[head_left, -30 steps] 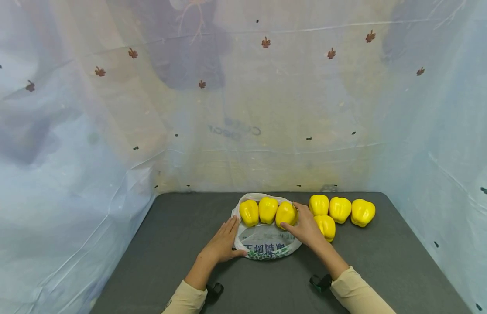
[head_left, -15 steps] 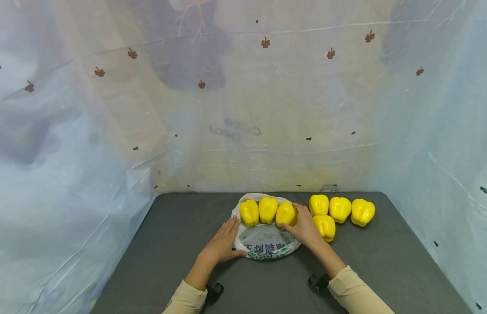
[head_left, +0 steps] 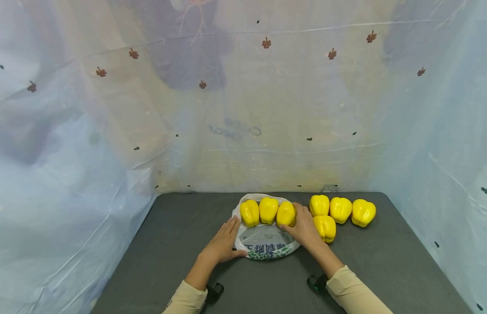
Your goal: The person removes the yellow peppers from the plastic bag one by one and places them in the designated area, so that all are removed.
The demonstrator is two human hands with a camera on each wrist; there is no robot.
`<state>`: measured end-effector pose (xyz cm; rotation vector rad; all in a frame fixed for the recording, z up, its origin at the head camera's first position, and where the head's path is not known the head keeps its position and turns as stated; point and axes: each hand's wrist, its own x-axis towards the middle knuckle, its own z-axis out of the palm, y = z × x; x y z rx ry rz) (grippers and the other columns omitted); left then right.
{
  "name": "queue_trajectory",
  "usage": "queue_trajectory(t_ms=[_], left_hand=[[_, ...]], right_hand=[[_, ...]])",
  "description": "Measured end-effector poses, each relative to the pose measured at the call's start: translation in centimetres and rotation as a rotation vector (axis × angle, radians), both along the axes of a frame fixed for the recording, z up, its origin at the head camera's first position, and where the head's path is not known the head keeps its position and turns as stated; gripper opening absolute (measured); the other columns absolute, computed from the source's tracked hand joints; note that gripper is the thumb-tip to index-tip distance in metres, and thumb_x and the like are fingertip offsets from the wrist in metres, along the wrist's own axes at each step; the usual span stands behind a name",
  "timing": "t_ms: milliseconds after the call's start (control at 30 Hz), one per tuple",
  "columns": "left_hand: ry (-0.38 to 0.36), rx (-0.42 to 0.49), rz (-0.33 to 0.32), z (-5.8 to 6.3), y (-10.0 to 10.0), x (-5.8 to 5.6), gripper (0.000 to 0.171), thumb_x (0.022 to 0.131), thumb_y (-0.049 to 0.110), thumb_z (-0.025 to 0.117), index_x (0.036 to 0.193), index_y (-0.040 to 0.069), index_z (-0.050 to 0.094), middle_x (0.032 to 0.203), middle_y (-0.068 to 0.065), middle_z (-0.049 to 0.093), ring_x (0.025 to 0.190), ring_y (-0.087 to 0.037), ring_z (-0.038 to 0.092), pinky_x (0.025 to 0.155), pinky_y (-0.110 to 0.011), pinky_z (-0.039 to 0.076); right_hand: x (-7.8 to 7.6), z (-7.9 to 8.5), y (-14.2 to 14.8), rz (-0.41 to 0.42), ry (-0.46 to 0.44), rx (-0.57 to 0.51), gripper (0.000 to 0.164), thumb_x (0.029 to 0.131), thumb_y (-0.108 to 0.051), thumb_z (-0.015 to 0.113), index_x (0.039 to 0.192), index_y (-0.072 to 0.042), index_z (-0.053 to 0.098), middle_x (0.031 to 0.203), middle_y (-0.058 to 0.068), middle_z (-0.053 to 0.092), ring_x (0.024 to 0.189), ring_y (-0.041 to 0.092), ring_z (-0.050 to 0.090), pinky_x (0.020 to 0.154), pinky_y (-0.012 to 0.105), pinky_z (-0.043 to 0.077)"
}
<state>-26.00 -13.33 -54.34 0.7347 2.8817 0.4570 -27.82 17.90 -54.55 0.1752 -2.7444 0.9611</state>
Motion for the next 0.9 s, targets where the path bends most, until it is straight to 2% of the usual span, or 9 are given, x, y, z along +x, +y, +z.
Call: queue_trajectory(t_ms=[567,767,900], left_hand=[[0.004,0.001,-0.003,-0.34,-0.01,-0.25,0.116,0.092,0.049,0.085,0.17,-0.004,0.018,0.178,-0.022,0.013,0.165,-0.038,0.017,0.133,-0.055,0.019],[0.005,-0.011,0.0,-0.49,0.05,-0.19,0.116,0.092,0.052,0.083,0.17,-0.002,0.016,0.179,-0.02,0.012,0.165,-0.037,0.016,0.134,-0.053,0.018],[0.0,0.0,0.003,-0.19,0.11,-0.1,0.116,0.092,0.05,0.085,0.17,-0.003,0.017,0.178,-0.021,0.013,0.165,-0.037,0.017,0.133,-0.054,0.019]], right_hand=[[0.21,0.07,0.15,0.009,0.013,-0.004,0.09,0.088,-0.026,0.092,0.155,0.007,0.042,0.144,0.033,0.053,0.128,0.048,0.055,0.109,0.064,0.048],[0.49,0.44,0.28,0.014,-0.029,-0.03,0.095,0.09,-0.026,0.09,0.159,0.009,0.036,0.151,0.035,0.048,0.136,0.051,0.052,0.112,0.066,0.047],[0.81,0.94,0.43,0.024,-0.055,-0.068,0.096,0.09,-0.025,0.09,0.159,0.012,0.034,0.154,0.036,0.046,0.139,0.052,0.051,0.113,0.066,0.046]])
